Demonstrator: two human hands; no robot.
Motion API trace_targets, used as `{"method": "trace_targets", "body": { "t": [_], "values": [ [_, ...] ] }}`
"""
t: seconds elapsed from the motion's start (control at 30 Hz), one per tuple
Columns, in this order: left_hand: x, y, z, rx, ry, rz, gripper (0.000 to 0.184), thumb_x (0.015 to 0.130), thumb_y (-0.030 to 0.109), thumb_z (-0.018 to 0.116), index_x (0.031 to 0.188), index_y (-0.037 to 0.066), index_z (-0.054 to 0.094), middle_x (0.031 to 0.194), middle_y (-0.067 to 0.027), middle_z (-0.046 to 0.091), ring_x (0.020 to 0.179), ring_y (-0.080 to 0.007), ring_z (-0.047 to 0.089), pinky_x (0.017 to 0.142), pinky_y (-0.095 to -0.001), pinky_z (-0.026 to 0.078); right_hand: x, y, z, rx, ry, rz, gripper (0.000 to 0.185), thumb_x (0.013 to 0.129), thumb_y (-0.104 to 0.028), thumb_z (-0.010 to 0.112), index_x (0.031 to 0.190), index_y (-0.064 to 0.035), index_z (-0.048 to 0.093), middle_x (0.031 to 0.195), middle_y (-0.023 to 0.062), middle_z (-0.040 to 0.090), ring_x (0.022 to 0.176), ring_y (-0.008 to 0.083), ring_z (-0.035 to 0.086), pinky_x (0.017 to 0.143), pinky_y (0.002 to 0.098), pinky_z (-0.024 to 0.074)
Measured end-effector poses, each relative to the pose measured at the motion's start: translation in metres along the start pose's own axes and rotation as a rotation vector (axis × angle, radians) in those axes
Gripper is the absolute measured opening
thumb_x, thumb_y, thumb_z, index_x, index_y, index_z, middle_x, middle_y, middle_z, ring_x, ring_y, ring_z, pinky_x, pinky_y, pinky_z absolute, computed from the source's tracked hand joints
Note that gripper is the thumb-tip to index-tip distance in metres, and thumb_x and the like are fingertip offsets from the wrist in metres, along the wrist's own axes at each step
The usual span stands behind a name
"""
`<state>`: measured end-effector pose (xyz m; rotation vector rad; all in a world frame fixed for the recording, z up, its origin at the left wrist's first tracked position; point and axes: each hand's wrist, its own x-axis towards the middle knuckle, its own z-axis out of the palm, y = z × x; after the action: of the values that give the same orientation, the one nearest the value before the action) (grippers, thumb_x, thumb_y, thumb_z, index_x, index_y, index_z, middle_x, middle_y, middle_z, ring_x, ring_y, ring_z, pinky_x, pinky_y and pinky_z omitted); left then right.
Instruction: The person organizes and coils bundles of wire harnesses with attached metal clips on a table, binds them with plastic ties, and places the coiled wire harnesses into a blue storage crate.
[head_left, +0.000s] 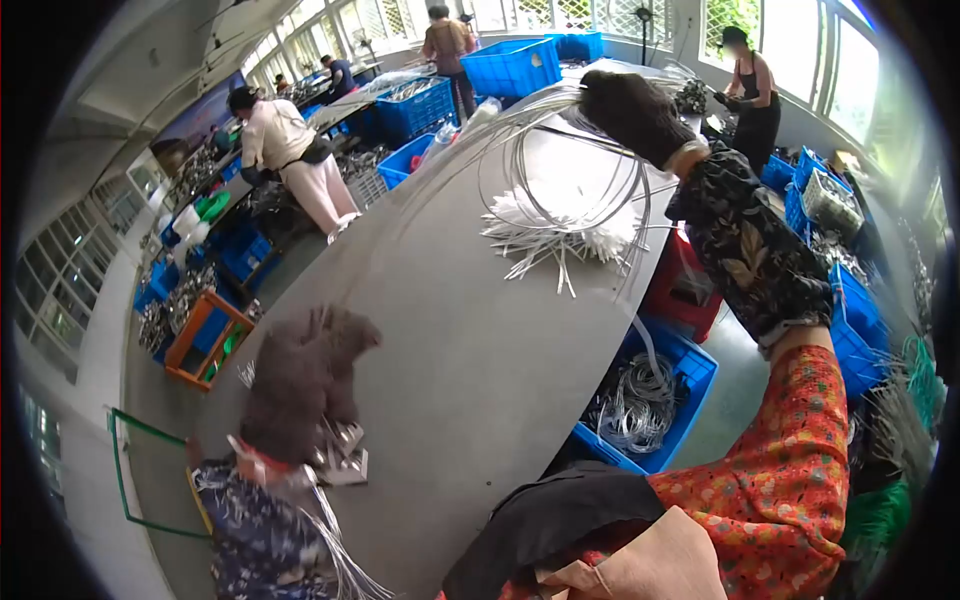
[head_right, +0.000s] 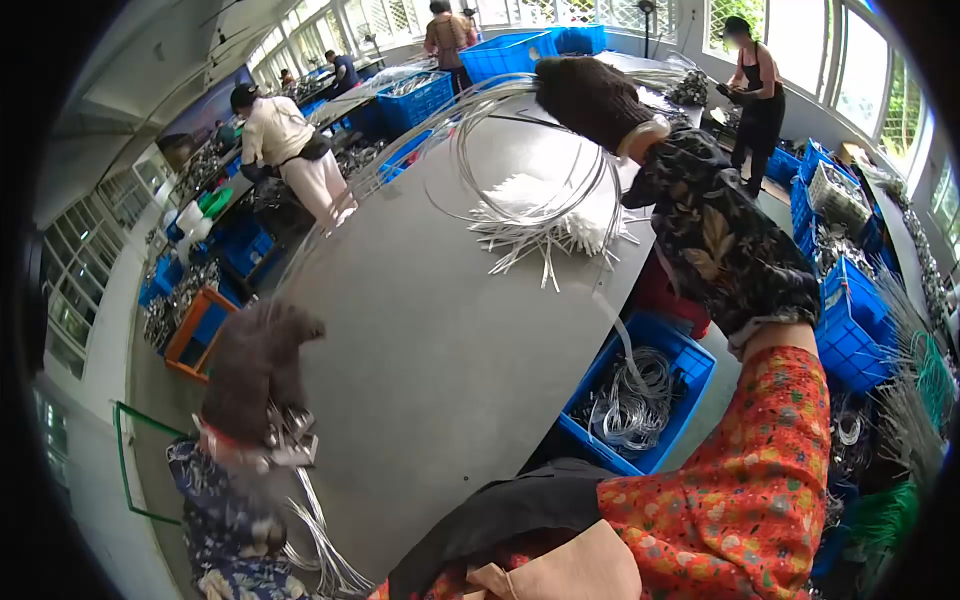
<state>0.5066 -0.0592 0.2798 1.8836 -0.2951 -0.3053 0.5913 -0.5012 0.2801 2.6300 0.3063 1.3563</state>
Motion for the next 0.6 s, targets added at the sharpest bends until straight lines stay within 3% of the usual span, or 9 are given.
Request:
{"method": "trace_targets", "body": {
  "t": [0.03, 0.13, 0.27, 0.33, 0.4, 0.43, 0.5, 0.53, 0.6],
  "values": [
    [-0.015, 0.011, 0.007, 0.006, -0.012, 0.009, 0.018, 0.087, 0.021, 0.067, 0.085, 0.003, 0.066, 0.058, 0.005, 0.049, 0.043, -0.0034, 0.042, 0.04, -0.0222, 0.032, 0.0, -0.013, -0.018, -0.195, -0.051, 0.224, 0.026, 0.083, -0.025, 0.07, 0.102, -0.0111, 0.06, 0.082, 0.0071, 0.066, 0.076, 0.0304, 0.067, 0.065, 0.0448, 0.0513],
    [-0.054, 0.036, 0.019, -0.007, -0.085, -0.284, 0.021, 0.088, 0.02, 0.063, 0.091, -0.001, 0.066, 0.06, 0.0013, 0.051, 0.047, -0.0069, 0.045, 0.042, -0.0248, 0.035, -0.017, 0.025, -0.011, -0.496, 0.011, 0.205, 0.07, 0.073, -0.033, 0.077, 0.133, -0.016, 0.046, 0.121, 0.0102, 0.052, 0.108, 0.0315, 0.055, 0.084, 0.0473, 0.0466],
    [-0.076, 0.02, 0.003, -0.078, -0.195, -0.562, 0.022, 0.088, 0.016, 0.06, 0.094, -0.004, 0.066, 0.065, -0.0032, 0.055, 0.05, -0.0108, 0.051, 0.044, -0.0264, 0.039, -0.069, 0.062, -0.015, -0.705, 0.058, 0.217, 0.073, 0.077, -0.019, 0.067, 0.145, -0.0114, 0.04, 0.139, 0.0169, 0.046, 0.121, 0.0332, 0.049, 0.09, 0.0501, 0.0419],
    [-0.09, -0.004, -0.004, -0.111, -0.255, -0.623, 0.016, 0.088, 0.009, 0.059, 0.097, -0.002, 0.066, 0.073, -0.0061, 0.06, 0.057, -0.0124, 0.058, 0.048, -0.0288, 0.045, -0.099, 0.087, -0.024, -0.771, 0.003, 0.267, 0.075, 0.077, -0.019, 0.066, 0.146, -0.0116, 0.038, 0.141, 0.0187, 0.044, 0.122, 0.0341, 0.048, 0.091, 0.0508, 0.0415],
    [-0.108, -0.029, -0.018, -0.368, -0.39, -0.701, 0.02, 0.088, 0.02, 0.07, 0.09, 0.001, 0.067, 0.063, -0.0048, 0.061, 0.049, -0.0139, 0.055, 0.046, -0.0265, 0.043, -0.145, 0.139, -0.017, -0.884, 0.006, 0.29, 0.081, 0.076, -0.016, 0.064, 0.15, -0.0127, 0.033, 0.144, 0.0203, 0.042, 0.124, 0.0356, 0.047, 0.092, 0.0524, 0.0402],
    [-0.113, -0.04, -0.023, -0.353, -0.398, -0.7, 0.02, 0.088, 0.02, 0.07, 0.09, 0.001, 0.067, 0.063, -0.0048, 0.061, 0.049, -0.0139, 0.055, 0.046, -0.0265, 0.043, -0.155, 0.128, -0.035, -0.914, -0.08, 0.431, 0.075, 0.078, -0.011, 0.062, 0.148, -0.0119, 0.037, 0.143, 0.0208, 0.043, 0.124, 0.0388, 0.046, 0.092, 0.0542, 0.0392],
    [-0.107, -0.071, -0.03, -0.292, -0.372, -0.717, 0.026, 0.088, 0.026, 0.071, 0.085, 0.001, 0.068, 0.062, -0.0032, 0.06, 0.051, -0.0131, 0.055, 0.048, -0.0297, 0.044, -0.163, 0.124, -0.035, -0.899, -0.078, 0.756, 0.051, 0.083, -0.015, 0.063, 0.133, -0.0077, 0.055, 0.122, 0.0189, 0.061, 0.105, 0.0311, 0.058, 0.082, 0.0476, 0.0438],
    [-0.096, -0.095, -0.039, -0.294, -0.379, -0.725, 0.026, 0.088, 0.026, 0.071, 0.085, 0.001, 0.068, 0.062, -0.0032, 0.06, 0.051, -0.0131, 0.055, 0.048, -0.0297, 0.044, -0.168, 0.13, -0.031, -0.904, -0.089, 0.753, 0.051, 0.083, -0.015, 0.063, 0.133, -0.0077, 0.055, 0.122, 0.0189, 0.061, 0.105, 0.0311, 0.058, 0.082, 0.0476, 0.0438],
    [-0.071, -0.145, -0.067, 0.681, -0.519, 0.639, 0.017, 0.087, 0.002, 0.056, 0.1, -0.001, 0.067, 0.081, -0.0104, 0.064, 0.066, -0.0169, 0.064, 0.056, -0.0307, 0.052, -0.175, 0.15, -0.012, -0.338, -0.15, 0.82, 0.042, 0.085, -0.018, 0.065, 0.124, -0.0064, 0.061, 0.109, 0.0169, 0.065, 0.095, 0.0274, 0.059, 0.077, 0.0441, 0.0448]
  ]
}}
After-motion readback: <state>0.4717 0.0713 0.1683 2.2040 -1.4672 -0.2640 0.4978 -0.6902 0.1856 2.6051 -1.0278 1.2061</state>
